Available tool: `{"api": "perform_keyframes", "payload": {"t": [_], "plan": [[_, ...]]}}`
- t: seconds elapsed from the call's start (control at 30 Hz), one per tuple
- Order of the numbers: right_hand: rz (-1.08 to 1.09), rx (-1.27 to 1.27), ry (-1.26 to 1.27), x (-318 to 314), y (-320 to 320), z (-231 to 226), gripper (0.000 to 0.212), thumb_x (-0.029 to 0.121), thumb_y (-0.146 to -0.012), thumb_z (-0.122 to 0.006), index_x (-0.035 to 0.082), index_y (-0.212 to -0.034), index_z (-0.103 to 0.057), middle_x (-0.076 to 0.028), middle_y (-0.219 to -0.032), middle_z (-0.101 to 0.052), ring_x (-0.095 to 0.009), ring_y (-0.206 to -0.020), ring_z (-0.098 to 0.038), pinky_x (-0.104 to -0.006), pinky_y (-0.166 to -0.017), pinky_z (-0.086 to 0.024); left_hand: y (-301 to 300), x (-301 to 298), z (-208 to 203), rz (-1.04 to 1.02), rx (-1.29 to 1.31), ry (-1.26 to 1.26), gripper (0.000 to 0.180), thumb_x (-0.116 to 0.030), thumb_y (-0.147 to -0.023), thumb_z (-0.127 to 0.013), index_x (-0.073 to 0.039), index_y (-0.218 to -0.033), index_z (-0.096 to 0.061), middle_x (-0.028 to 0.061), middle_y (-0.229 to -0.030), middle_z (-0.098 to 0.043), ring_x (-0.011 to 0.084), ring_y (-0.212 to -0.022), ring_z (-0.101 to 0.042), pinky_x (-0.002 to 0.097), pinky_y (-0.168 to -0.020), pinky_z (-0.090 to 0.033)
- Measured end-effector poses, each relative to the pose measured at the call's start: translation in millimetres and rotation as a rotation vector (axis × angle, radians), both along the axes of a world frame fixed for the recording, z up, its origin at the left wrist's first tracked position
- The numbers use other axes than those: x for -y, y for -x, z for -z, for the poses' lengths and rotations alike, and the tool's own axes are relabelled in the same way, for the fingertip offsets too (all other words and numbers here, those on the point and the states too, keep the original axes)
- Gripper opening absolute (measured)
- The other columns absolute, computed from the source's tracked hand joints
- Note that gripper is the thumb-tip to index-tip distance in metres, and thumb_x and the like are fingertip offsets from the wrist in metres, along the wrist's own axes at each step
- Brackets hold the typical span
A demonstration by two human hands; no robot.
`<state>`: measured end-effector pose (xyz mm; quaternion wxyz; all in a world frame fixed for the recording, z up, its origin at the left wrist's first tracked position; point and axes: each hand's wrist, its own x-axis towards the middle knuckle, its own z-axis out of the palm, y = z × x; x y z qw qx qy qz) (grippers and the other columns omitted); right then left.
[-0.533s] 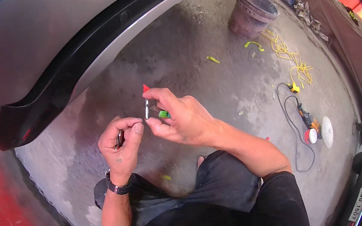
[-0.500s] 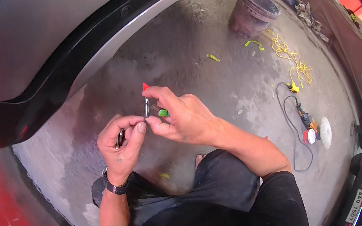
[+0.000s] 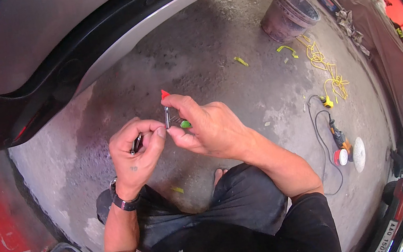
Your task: The person applies masking tape to the rear of a silver SUV to align emblems, then peels backing from chrome letters and sticks them onto the tape line. The person uses hands to position and press the emblems in place.
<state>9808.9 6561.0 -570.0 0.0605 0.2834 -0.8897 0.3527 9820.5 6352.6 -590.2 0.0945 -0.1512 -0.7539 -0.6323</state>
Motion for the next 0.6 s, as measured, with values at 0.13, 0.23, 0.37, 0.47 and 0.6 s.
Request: {"api": "perform_keyframes", "payload": {"t": [0.13,0.23,0.37,0.47,0.6], "plan": [[-0.008,-0.015,-0.01,-0.7,0.5,3.0,0.06,0.012,-0.084,-0.08,0.003,-0.137,-0.054,-0.016,-0.112,-0.07,-0.029,-0.08,-0.074,-0.0351,-0.069,-0.061,1.4,-0.1,2.2,0.003,-0.047,0.017,0.006,0.001,-0.085,-0.075,-0.003,-0.089,-0.073,-0.0049,-0.068,-0.05,0.0044,-0.061,-0.043,0.0246,-0.055,-0.033],[-0.013,-0.021,-0.025,-0.8,1.2,3.5,0.06,0.013,-0.084,-0.08,0.003,-0.137,-0.054,-0.017,-0.112,-0.07,-0.029,-0.08,-0.075,-0.0351,-0.069,-0.062,0.7,-1.4,3.0,-0.005,-0.04,0.019,0.007,0.001,-0.084,-0.075,-0.004,-0.087,-0.072,-0.0047,-0.067,-0.05,0.0045,-0.06,-0.043,0.0248,-0.054,-0.033],[-0.041,-0.053,-0.038,-0.4,0.9,3.8,0.059,0.013,-0.084,-0.08,0.002,-0.136,-0.054,-0.017,-0.105,-0.07,-0.029,-0.074,-0.074,-0.035,-0.064,-0.06,0.4,-1.2,3.0,-0.016,-0.046,0.056,0.007,0.002,-0.083,-0.074,-0.004,-0.085,-0.07,-0.005,-0.067,-0.048,0.0037,-0.06,-0.042,0.0236,-0.056,-0.033],[-0.092,-0.123,-0.006,1.1,2.7,4.6,0.058,0.013,-0.085,-0.08,0.0,-0.135,-0.053,-0.014,-0.09,-0.068,-0.025,-0.062,-0.069,-0.0322,-0.057,-0.056,-0.2,-0.6,3.6,0.008,0.057,0.014,0.007,0.002,-0.084,-0.071,-0.004,-0.085,-0.068,-0.007,-0.068,-0.048,0.0021,-0.063,-0.042,0.022,-0.057,-0.033],[-0.144,-0.229,0.024,0.1,6.9,10.0,0.06,0.011,-0.085,-0.078,-0.002,-0.136,-0.049,-0.008,-0.074,-0.061,-0.018,-0.053,-0.059,-0.0278,-0.052,-0.047,-2.4,-2.3,6.2,0.048,0.246,-0.125,0.004,0.0,-0.087,-0.068,-0.004,-0.086,-0.067,-0.009,-0.07,-0.049,0.0009,-0.064,-0.041,0.0218,-0.057,-0.033]]}}
